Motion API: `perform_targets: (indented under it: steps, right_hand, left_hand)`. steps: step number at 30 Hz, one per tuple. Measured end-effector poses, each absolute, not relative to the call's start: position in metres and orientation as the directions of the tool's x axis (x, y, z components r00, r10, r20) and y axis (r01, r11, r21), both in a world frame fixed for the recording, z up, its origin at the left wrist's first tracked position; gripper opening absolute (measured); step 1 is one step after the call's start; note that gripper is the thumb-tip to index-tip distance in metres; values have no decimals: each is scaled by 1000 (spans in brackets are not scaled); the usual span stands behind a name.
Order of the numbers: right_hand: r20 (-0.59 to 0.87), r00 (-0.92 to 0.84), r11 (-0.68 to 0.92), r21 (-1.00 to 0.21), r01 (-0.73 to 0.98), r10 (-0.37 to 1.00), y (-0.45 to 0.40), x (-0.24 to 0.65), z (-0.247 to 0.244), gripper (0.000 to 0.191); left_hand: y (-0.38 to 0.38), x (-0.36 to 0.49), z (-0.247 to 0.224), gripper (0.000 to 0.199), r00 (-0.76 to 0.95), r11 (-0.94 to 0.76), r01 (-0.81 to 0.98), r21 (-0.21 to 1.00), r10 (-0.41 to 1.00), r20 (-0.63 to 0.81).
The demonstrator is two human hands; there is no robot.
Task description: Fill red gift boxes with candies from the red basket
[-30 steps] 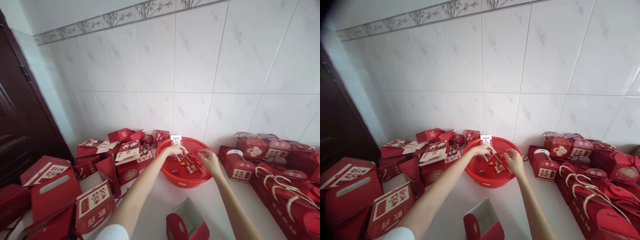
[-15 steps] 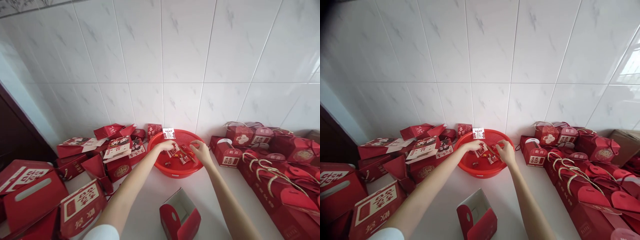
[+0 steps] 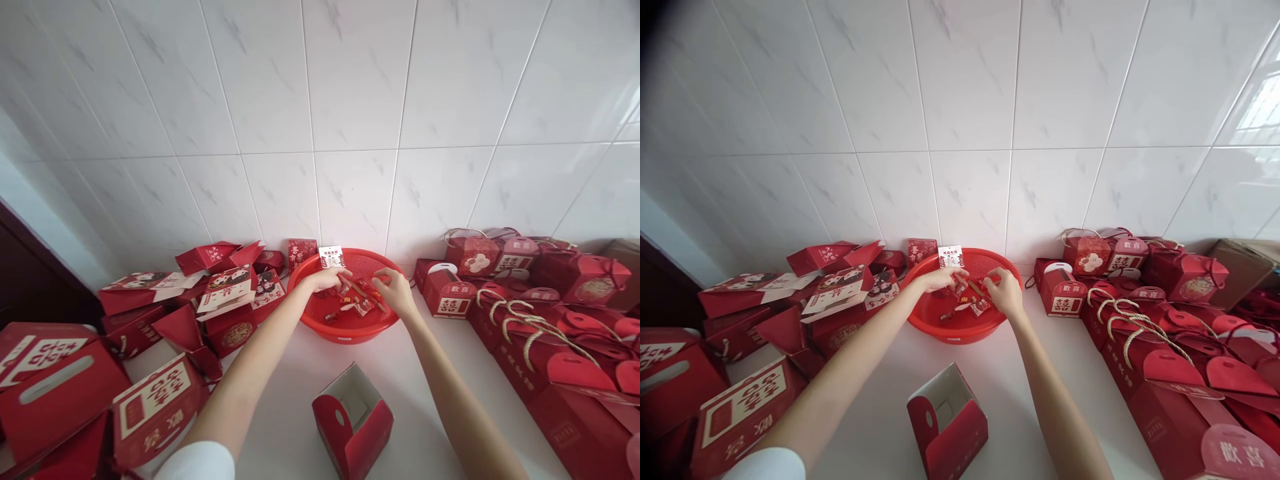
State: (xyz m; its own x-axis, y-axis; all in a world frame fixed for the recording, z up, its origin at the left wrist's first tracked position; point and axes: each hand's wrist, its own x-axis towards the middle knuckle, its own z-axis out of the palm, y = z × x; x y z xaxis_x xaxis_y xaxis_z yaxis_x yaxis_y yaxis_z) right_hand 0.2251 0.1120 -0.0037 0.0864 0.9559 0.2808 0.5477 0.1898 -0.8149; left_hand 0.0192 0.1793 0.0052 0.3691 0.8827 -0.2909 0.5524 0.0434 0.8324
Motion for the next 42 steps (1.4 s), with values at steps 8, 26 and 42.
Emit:
perform_targets:
  steps: [8,26,42]
  right_hand:
    - [270,77,185,-815,549,960,111,225,-3,17]
    - [260,74,182,-825,535,963,110,225,-2,15]
    - [233,96,175,-895,411,968,112,225,-3,6]
  left_hand:
    - [179,20,10,72,397,22,495,869,883,-249]
    - [179,19,-3,42,476,11,555,832,816,-328]
    - [184,17,-8,48,459,106,415,904,833,-309]
